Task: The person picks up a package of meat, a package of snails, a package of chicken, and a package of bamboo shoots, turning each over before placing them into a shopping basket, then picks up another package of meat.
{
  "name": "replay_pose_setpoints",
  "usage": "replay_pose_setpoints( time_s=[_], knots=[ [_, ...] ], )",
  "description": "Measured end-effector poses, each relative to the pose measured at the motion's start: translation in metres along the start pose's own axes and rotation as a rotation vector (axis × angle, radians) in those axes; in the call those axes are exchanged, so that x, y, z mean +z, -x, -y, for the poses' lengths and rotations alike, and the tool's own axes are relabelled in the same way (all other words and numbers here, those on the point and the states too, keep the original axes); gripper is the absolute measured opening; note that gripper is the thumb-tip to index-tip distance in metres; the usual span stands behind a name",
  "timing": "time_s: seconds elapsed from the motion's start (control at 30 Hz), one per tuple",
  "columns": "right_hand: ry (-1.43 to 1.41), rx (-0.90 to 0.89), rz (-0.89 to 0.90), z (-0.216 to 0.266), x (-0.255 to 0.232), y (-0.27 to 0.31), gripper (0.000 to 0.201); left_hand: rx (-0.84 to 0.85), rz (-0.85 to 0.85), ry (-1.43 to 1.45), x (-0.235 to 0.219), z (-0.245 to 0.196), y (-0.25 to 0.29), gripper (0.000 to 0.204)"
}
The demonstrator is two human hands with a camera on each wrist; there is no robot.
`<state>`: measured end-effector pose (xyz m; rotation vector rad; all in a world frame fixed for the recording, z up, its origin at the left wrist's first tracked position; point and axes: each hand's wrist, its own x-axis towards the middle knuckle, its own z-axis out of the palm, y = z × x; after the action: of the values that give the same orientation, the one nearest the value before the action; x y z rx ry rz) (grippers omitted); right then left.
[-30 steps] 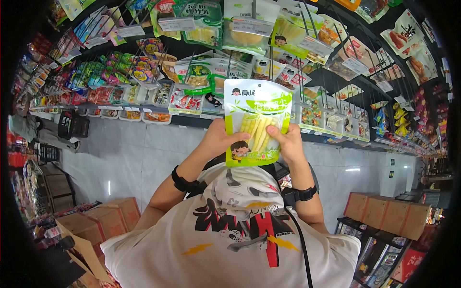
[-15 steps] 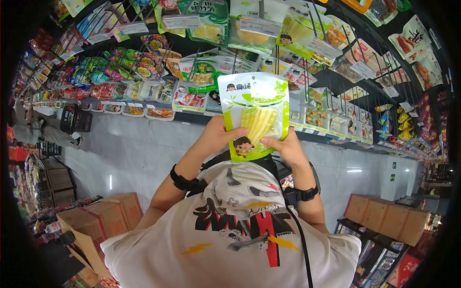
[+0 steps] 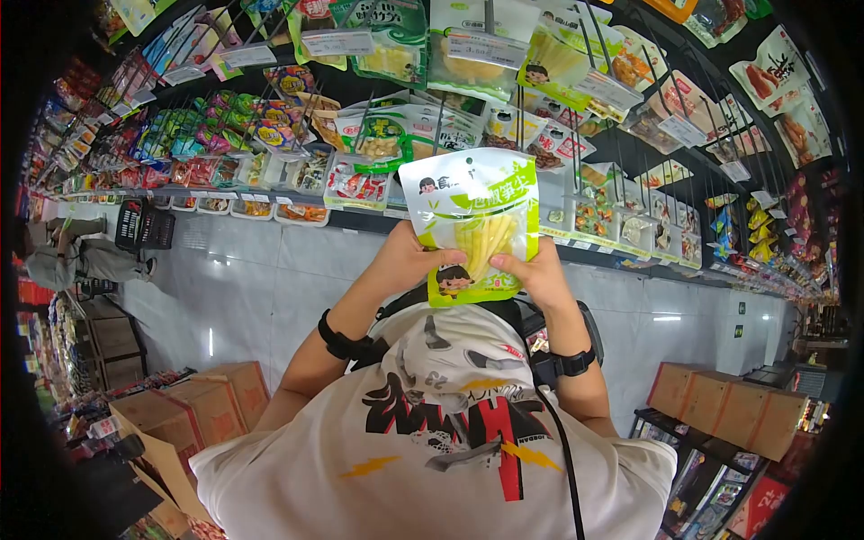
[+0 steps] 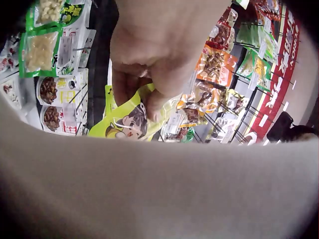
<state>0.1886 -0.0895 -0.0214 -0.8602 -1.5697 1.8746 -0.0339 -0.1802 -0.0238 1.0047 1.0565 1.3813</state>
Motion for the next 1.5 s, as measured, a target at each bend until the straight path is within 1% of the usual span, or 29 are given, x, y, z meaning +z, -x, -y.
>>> replay_pose_setpoints(
  time_s=[0.1,0.2,0.23,0.3,0.4,0.5,0.53,0.63,0.73,0.83,1.0,1.1,1.23,1.37,1.5],
  knots=[
    [0.021,-0.041,-0.003,-0.002,-0.001,0.002,0.025,-0.014,0.011,-0.016,0.000,-0.003,0.002,0.039],
    [0.027,-0.064,-0.019,0.002,0.000,0.005,0.023,-0.124,0.053,-0.057,-0.004,0.002,0.004,0.036],
    [0.030,-0.069,-0.026,0.005,0.001,0.005,0.023,-0.113,0.047,-0.036,-0.004,0.002,0.004,0.035],
    [0.055,-0.047,0.000,0.006,-0.001,0.007,0.024,-0.091,0.036,0.006,-0.001,0.002,0.005,0.034],
    [0.043,-0.024,0.018,0.007,0.000,0.008,0.025,-0.085,-0.060,-0.009,0.004,-0.004,0.002,0.036],
    [0.033,0.012,0.056,0.006,-0.002,0.007,0.027,-0.052,-0.097,-0.025,0.007,-0.004,0.002,0.035],
    [0.034,0.027,0.072,0.006,-0.004,0.007,0.028,-0.050,-0.088,-0.023,0.007,-0.004,0.002,0.034],
    [-0.109,0.137,0.066,0.009,-0.010,0.009,0.026,-0.054,-0.066,-0.015,0.008,0.002,0.006,0.033],
    [-0.046,0.056,0.063,0.009,-0.010,0.009,0.022,-0.051,-0.061,-0.010,0.013,0.005,0.005,0.034],
    [-0.056,0.000,0.042,0.008,-0.008,0.012,0.020,-0.013,-0.048,-0.020,0.016,0.001,0.004,0.035],
    [-0.017,-0.031,0.017,0.012,-0.008,0.015,0.017,0.053,-0.022,-0.066,0.017,0.001,0.003,0.035],
    [0.019,-0.069,0.000,0.013,-0.009,0.016,0.016,0.027,-0.027,-0.009,0.020,-0.003,0.002,0.034],
    [0.021,-0.107,-0.005,0.008,-0.008,0.016,0.015,0.016,-0.010,-0.032,0.017,-0.001,0.003,0.034],
    [0.031,-0.119,0.001,0.010,-0.006,0.016,0.014,-0.009,0.008,-0.045,0.012,0.008,0.005,0.035],
    [0.049,-0.104,-0.001,0.010,-0.005,0.014,0.014,-0.052,0.033,-0.034,0.010,0.002,0.004,0.039]
  ],
)
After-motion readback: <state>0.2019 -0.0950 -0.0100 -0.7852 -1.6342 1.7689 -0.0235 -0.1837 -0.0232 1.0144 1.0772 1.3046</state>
